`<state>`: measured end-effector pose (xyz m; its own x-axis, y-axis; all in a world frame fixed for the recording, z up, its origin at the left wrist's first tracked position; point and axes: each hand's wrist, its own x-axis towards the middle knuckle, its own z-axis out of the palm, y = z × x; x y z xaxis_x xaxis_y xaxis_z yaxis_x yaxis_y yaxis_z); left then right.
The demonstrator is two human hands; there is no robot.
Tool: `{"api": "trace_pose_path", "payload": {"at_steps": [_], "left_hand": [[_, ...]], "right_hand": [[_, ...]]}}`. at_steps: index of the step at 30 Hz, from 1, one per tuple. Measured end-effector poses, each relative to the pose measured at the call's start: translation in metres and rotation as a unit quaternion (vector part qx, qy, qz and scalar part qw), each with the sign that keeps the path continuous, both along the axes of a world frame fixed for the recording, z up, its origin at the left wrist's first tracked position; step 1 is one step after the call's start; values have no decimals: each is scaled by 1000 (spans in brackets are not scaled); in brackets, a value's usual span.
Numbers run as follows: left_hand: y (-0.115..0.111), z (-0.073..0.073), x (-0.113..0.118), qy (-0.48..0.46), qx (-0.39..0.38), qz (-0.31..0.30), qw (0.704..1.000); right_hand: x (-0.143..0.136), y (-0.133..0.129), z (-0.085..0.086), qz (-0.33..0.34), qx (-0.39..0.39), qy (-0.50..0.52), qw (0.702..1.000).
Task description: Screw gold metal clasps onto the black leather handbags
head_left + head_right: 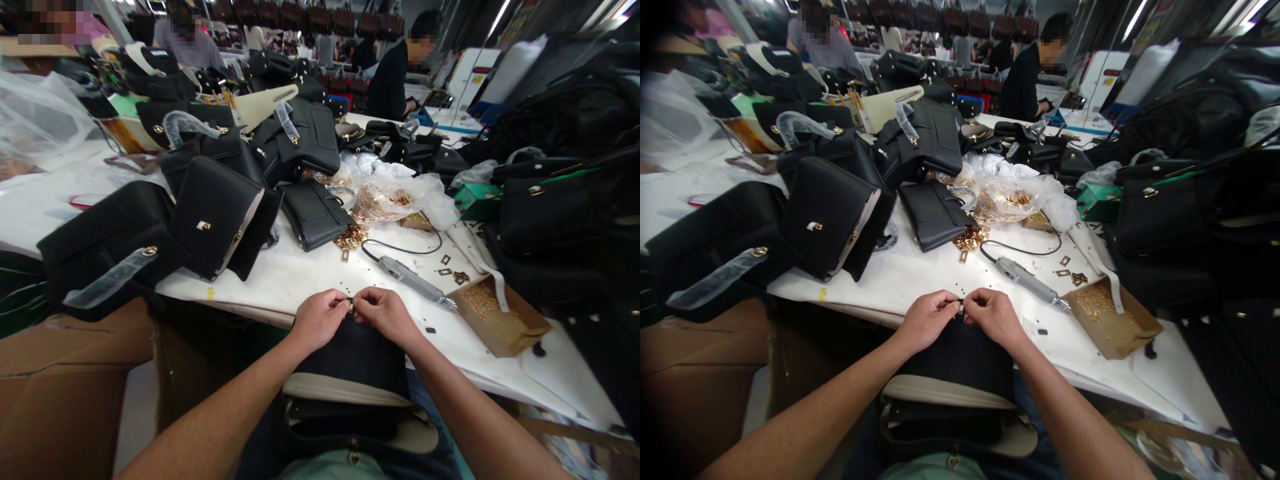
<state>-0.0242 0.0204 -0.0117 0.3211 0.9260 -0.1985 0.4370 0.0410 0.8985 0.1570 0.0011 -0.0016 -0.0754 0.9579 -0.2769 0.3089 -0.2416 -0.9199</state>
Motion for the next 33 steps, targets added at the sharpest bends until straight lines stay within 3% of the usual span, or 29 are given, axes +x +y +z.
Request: {"api": "trace_pose_path", "payload": {"at_steps": [5,12,23,33], "left_hand": [[11,9,-5,1,-24,-53,998],[11,6,-8,-52,-76,-99,991],[12,-2,-5,-59,-107,-91,988],[11,3,-4,-12,-69,-84,994]], "right_hand": [[3,5,4,-12,-51,39,998],[2,4,5,-9,-64,59,996],[4,-3,2,42,-16,51,998],[-9,-4,-1,20,16,38,999]]}}
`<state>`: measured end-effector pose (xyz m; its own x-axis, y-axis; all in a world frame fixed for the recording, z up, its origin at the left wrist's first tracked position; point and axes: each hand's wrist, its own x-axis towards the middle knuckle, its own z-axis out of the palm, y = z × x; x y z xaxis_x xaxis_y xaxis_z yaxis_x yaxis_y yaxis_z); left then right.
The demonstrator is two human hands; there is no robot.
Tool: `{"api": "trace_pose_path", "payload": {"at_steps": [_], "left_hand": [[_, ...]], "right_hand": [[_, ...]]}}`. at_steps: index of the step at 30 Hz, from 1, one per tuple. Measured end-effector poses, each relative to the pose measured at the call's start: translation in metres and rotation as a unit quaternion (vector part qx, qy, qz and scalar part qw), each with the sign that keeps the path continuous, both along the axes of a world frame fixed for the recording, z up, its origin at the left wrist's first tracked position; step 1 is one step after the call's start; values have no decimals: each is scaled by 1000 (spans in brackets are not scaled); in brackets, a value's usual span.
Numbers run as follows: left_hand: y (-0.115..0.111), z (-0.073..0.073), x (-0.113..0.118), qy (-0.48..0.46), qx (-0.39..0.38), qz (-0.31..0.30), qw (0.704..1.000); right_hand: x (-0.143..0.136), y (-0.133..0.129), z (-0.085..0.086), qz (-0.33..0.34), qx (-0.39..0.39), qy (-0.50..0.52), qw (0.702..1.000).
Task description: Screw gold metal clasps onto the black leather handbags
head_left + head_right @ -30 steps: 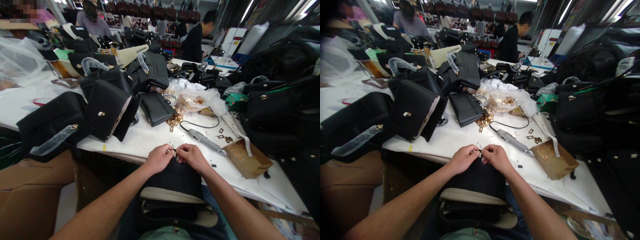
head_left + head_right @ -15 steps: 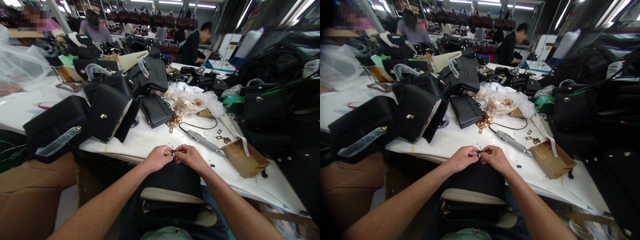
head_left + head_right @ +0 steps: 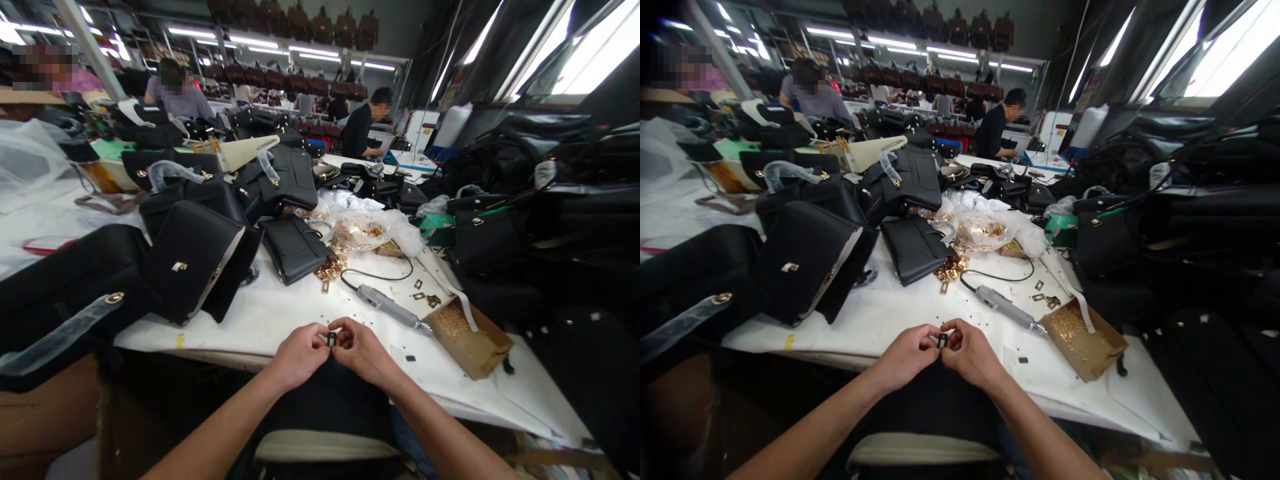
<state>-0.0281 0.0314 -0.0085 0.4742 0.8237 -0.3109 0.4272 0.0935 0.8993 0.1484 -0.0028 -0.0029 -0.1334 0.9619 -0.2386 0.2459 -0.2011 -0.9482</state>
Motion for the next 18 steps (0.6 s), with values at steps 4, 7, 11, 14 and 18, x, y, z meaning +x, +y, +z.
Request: {"api": "trace_pose_path", "payload": {"at_steps": [4,7,11,14,18], "left_hand": [[-1,-3,2,25,1,12,1000],[-1,-5,2,19,5,14,1000],[0,-5,1,-1,11,5,1000],[-1,-1,2,-5,31,-4,1000],[-3,-3,2,-9,27,-9,1000]], "right_hand": [[-5,-1,-1,-20,18,-30,999],[-5,-1,-3,-25,26,-35,999],[-2,0,-2,-1,24,-22,999],[-1,-2,0,-2,23,-11,1000],[2,-4,-4,2,22,-8,1000]]}}
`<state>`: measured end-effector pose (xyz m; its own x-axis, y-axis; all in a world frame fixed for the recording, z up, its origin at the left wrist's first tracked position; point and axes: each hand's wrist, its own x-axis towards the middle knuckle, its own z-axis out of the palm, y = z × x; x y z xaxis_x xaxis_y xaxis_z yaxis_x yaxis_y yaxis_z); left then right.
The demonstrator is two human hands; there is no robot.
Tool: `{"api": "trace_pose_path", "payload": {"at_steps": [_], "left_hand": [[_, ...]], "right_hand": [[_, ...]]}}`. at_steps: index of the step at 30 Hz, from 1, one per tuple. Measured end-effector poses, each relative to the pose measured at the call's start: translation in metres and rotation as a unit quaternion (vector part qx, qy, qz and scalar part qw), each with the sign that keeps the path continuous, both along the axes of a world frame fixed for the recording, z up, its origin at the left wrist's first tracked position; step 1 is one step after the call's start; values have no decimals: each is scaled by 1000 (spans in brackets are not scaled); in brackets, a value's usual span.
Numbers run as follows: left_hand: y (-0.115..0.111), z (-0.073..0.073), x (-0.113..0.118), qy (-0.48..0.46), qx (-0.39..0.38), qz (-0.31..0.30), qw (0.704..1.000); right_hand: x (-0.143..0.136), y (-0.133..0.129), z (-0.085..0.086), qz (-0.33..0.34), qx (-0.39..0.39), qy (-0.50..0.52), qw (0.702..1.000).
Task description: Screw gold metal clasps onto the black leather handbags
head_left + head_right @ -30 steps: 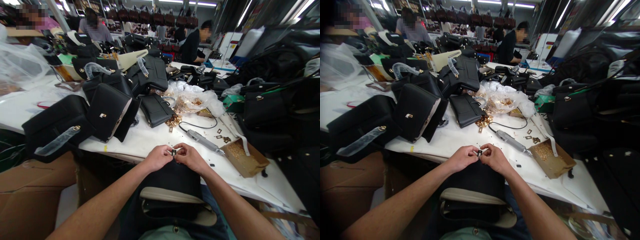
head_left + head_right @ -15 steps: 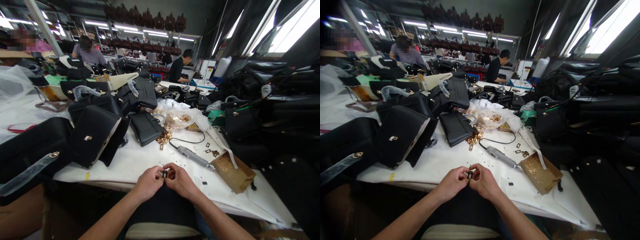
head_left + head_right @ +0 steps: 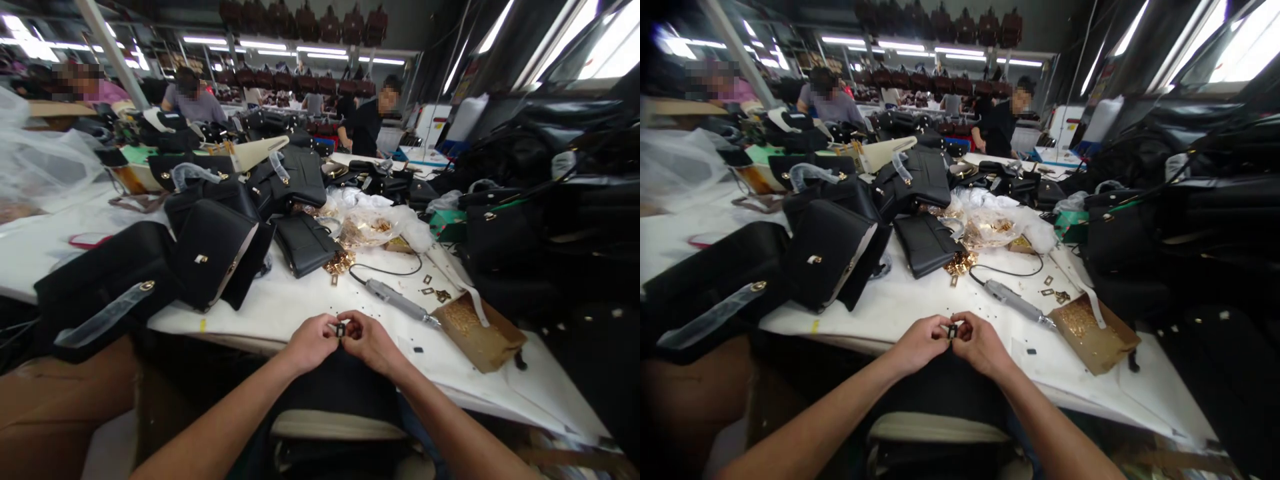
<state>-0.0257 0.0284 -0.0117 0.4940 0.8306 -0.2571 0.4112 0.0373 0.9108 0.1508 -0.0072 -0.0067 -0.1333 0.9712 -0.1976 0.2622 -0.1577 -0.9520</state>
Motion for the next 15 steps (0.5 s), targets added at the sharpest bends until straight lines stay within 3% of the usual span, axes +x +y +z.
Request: {"api": "trace_pose_path", "payload": {"at_steps": [4,15], "left_hand": [[0,-5,0,0,-18,1,1000],[0,-1,0,-17,-23,-19,999]], "right_hand": [[4,-1,-6,16,4,-11,1000],[6,0,-4,24,-23,14,999]]}}
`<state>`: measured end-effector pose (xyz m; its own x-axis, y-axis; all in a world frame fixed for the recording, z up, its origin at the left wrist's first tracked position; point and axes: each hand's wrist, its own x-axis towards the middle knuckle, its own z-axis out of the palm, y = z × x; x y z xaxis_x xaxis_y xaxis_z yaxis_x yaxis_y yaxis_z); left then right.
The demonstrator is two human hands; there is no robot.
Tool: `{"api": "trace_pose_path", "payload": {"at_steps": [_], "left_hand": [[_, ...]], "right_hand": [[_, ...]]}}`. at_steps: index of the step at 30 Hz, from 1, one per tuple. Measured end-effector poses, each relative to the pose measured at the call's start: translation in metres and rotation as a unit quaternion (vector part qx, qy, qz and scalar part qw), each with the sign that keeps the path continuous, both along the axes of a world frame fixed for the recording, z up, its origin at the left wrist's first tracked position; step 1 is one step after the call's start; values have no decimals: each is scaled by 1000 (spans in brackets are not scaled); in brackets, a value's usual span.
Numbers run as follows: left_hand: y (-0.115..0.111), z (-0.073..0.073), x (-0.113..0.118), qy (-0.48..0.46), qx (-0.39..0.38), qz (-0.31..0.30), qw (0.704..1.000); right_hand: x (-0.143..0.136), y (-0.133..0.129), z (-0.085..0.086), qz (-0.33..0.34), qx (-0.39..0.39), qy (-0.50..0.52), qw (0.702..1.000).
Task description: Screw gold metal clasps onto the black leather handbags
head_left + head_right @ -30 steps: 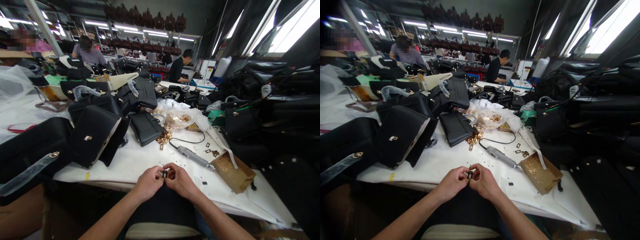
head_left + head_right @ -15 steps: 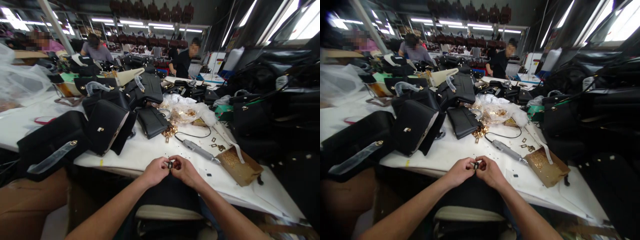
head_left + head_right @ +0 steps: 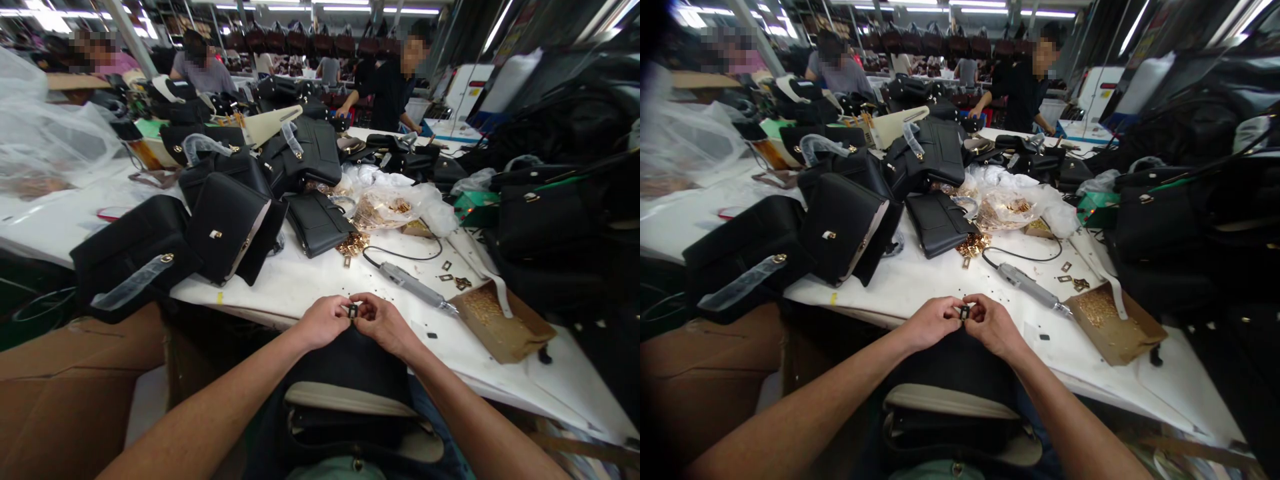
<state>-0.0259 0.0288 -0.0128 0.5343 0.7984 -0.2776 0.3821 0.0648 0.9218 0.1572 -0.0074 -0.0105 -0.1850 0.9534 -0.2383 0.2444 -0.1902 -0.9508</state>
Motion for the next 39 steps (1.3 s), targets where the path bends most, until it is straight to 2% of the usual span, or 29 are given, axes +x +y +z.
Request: {"api": "trace_pose_path", "payload": {"at_steps": [10,15,22,27,31,33,37,39], "left_hand": [[-2,-1,5,38,12,31,999],[-2,-4,7,54,20,43,997],[1,-6,8,78,43,35,995],[5,6,15,126,107,19,986],[-4,23,14,166,203,3,965],[-13,29,9,170,254,-34,952],[-26,28,-1,214,391,-146,883],[-29,23,-3,241,424,-170,856]], "right_hand": [[-5,2,3,-12,15,-49,999],[-3,-1,1,-14,29,-36,999],[2,5,0,-45,-9,-1,999],[9,18,9,-56,-72,6,996],[12,23,7,-76,-98,-9,992],[12,25,4,-82,-96,-22,992],[10,28,-2,-84,-86,-67,991],[9,29,-2,-82,-82,-87,989]]}}
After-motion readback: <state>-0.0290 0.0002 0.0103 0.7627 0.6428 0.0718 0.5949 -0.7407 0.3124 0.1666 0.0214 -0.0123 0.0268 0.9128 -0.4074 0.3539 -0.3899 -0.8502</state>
